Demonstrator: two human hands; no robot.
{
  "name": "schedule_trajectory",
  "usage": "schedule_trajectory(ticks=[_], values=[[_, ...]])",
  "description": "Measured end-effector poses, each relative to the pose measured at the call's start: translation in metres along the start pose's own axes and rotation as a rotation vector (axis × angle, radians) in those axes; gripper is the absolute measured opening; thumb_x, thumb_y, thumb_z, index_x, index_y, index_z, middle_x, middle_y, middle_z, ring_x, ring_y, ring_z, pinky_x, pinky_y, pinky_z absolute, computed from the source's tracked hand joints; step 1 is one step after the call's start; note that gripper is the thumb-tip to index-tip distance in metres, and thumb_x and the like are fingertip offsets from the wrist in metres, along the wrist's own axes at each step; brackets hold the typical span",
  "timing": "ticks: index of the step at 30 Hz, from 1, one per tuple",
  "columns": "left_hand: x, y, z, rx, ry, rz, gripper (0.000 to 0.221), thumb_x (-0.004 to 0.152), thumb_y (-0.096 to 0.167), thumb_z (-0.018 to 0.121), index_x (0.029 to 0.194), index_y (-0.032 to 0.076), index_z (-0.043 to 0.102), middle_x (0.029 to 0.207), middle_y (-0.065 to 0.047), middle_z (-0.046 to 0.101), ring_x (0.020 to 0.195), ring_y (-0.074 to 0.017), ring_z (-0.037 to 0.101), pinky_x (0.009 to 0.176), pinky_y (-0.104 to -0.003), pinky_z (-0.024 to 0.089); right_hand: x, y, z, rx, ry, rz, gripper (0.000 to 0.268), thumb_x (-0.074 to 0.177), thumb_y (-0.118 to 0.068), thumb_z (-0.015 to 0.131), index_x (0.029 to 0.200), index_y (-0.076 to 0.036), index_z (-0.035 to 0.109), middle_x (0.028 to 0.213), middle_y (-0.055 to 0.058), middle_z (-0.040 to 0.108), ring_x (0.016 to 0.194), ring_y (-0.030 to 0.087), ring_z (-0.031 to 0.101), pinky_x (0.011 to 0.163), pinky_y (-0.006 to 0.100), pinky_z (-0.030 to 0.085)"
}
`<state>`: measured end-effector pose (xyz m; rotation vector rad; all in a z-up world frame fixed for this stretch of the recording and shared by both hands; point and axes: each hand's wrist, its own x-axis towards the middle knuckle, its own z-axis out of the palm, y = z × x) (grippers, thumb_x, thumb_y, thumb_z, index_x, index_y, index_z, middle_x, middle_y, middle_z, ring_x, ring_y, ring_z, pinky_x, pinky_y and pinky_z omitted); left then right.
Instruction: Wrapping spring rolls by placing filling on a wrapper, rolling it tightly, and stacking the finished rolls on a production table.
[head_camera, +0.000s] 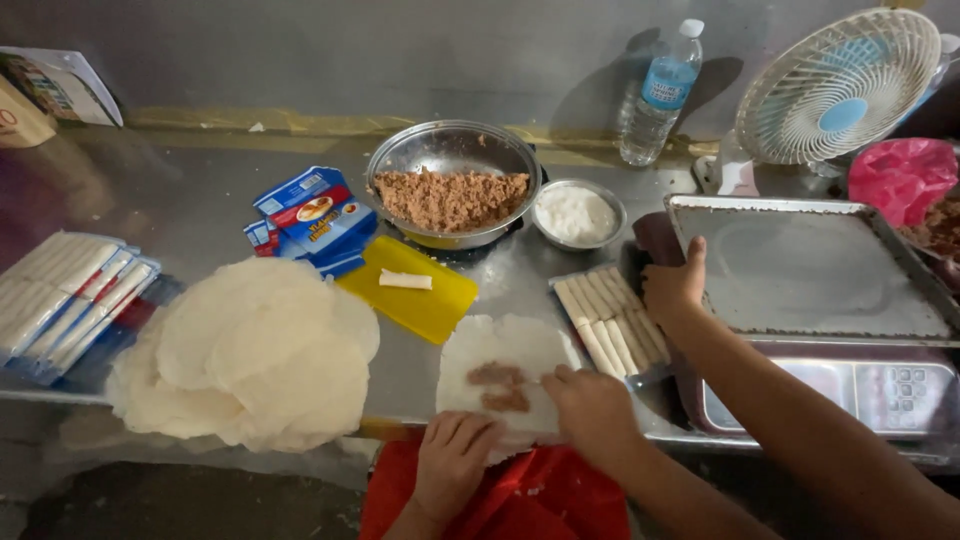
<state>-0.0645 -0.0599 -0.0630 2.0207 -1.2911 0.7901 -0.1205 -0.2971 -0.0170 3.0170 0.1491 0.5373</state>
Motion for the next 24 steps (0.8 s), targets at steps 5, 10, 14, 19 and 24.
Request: schedule_trajectory(ticks=[5,10,14,19,24], values=[[-0.004,-0.002,0.002,-0.026,-0.004,-0.008,0.017,0.091,0.019,0.078,0.106,0.011,0.079,0.109,-0.007,0.075,0.098,-0.0245,0.066,0.086,-0.041,0.055,-0.021,0.008,-0.012,0.030,-0.098,0.093,0.035,0.070,-0.010,0.064,0.104,-0.020,0.069,0.080,0.004,0.064,0.058,0.034,0.066,0.045,0.051,0.048],[-0.006,-0.003,0.005,-0.042,0.054,-0.027,0.018,0.089,0.022,0.082,0.104,0.012,0.080,0.108,-0.006,0.076,0.097,-0.0245,0.066,0.084,-0.041,0.055,-0.033,0.005,0.003,0.030,-0.026,0.129,0.040,0.064,-0.007,0.063,0.100,-0.021,0.071,0.073,0.002,0.061,0.057,0.034,0.064,0.043,0.048,0.045],[-0.011,-0.009,0.006,-0.082,0.058,0.004,0.017,0.093,0.019,0.077,0.108,0.012,0.077,0.111,-0.007,0.073,0.097,-0.0271,0.065,0.084,-0.042,0.053,-0.011,0.018,0.030,-0.023,0.086,0.235,0.026,0.080,-0.015,0.057,0.103,-0.023,0.066,0.079,0.005,0.066,0.060,0.035,0.066,0.048,0.050,0.049],[-0.020,-0.010,0.007,-0.123,0.017,-0.013,0.029,0.087,0.016,0.083,0.114,0.012,0.073,0.116,-0.009,0.070,0.105,-0.0305,0.064,0.091,-0.048,0.054,0.057,0.095,-0.004,-0.044,0.215,0.375,0.024,0.091,-0.017,0.060,0.111,-0.026,0.071,0.079,0.003,0.070,0.061,0.031,0.068,0.053,0.048,0.053],[-0.006,-0.006,-0.013,-0.161,-0.015,-0.002,0.029,0.090,0.015,0.082,0.118,0.011,0.076,0.116,-0.009,0.075,0.108,-0.0272,0.067,0.097,-0.046,0.054,-0.053,0.250,-0.014,-0.145,0.154,0.319,0.028,0.087,-0.015,0.061,0.112,-0.025,0.071,0.099,0.007,0.063,0.084,0.034,0.059,0.071,0.053,0.047]])
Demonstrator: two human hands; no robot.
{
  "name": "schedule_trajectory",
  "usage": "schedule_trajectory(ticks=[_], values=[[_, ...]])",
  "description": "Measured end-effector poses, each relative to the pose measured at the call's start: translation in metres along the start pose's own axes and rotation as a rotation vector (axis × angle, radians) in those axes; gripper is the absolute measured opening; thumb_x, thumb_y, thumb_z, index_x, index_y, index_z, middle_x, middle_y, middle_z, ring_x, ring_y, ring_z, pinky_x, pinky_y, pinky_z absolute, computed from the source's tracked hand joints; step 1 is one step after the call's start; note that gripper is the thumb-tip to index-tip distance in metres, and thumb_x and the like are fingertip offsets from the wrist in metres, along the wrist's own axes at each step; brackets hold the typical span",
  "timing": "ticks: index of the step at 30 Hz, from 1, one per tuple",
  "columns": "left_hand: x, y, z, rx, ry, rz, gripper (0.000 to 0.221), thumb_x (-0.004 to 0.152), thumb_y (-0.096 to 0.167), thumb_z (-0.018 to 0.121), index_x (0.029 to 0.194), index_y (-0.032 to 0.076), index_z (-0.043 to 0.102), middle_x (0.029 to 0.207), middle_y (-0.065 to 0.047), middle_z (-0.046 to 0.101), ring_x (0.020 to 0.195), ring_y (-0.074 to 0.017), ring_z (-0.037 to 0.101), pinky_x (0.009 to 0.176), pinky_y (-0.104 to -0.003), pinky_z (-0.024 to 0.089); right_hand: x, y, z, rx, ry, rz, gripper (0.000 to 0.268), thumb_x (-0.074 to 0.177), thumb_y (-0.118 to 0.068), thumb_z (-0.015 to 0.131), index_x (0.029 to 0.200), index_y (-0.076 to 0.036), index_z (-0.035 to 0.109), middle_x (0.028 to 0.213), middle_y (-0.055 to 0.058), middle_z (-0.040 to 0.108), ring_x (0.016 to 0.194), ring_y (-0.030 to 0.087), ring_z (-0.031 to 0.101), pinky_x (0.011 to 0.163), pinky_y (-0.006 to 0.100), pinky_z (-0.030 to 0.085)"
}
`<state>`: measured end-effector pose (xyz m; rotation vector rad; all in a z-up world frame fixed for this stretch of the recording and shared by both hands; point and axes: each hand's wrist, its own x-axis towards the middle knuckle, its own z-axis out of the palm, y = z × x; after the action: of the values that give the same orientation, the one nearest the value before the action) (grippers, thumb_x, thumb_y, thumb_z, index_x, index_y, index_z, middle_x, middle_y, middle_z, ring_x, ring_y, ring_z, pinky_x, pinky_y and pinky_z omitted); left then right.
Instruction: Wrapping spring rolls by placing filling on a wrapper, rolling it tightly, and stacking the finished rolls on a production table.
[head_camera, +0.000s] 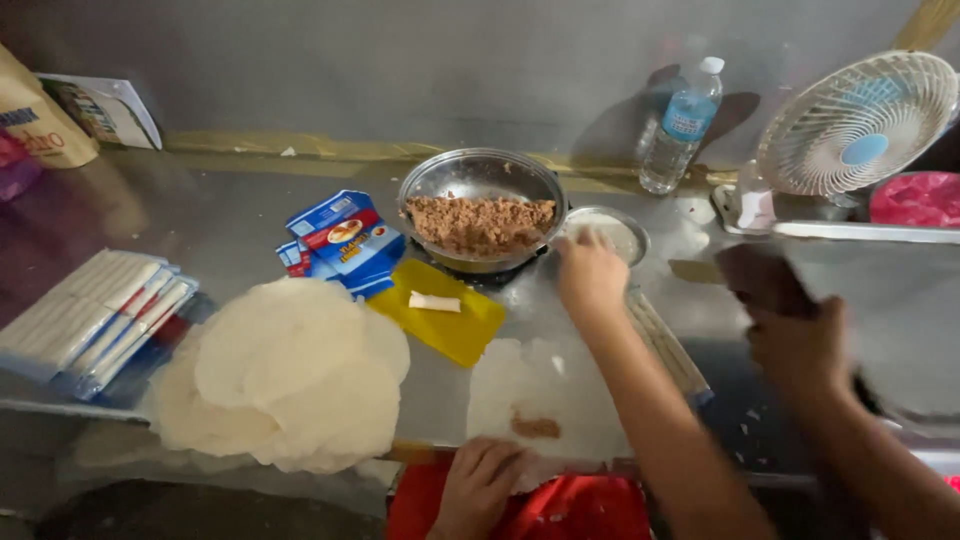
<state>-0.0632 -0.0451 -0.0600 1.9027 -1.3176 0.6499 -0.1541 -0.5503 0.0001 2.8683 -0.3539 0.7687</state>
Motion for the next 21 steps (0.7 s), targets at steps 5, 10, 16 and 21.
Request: schedule_trajectory(ticks=[5,10,16,21], values=[[-0.017,-0.012,0.018,0.111,-0.023,-0.019,0.030,0.095,0.021,0.078,0.124,0.018,0.071,0.119,-0.007,0.073,0.108,-0.0270,0.066,0.097,-0.049,0.053,0.183,-0.228,0.014,-0.097,-0.042,-0.072,0.032,0.084,-0.013,0.063,0.113,-0.024,0.071,0.116,0.011,0.057,0.105,0.037,0.051,0.088,0.058,0.042],[-0.003,-0.006,0.005,0.139,0.066,-0.050,0.026,0.093,0.022,0.080,0.118,0.021,0.076,0.111,-0.010,0.076,0.099,-0.0293,0.071,0.088,-0.049,0.059,0.142,-0.270,-0.035,0.091,0.126,-0.137,0.062,0.083,0.003,0.059,0.138,-0.024,0.068,0.128,0.007,0.061,0.112,0.038,0.050,0.086,0.055,0.042],[0.060,-0.046,0.009,-0.028,-0.175,-0.462,0.035,0.085,0.003,0.071,0.117,0.017,0.075,0.094,-0.004,0.075,0.076,-0.0255,0.070,0.067,-0.039,0.057,0.060,-0.246,-0.024,0.619,0.214,-0.062,0.018,0.101,-0.003,0.054,0.110,-0.010,0.067,0.100,0.011,0.059,0.091,0.037,0.052,0.080,0.048,0.045],[0.097,-0.045,0.016,0.235,-0.144,-0.358,0.072,0.090,0.006,0.070,0.155,0.008,0.040,0.132,-0.013,0.067,0.108,-0.0334,0.061,0.089,-0.044,0.049,0.021,-0.275,0.012,0.656,-0.029,-0.273,0.041,0.070,0.011,0.061,0.106,-0.004,0.075,0.095,0.016,0.069,0.086,0.035,0.061,0.078,0.045,0.051]])
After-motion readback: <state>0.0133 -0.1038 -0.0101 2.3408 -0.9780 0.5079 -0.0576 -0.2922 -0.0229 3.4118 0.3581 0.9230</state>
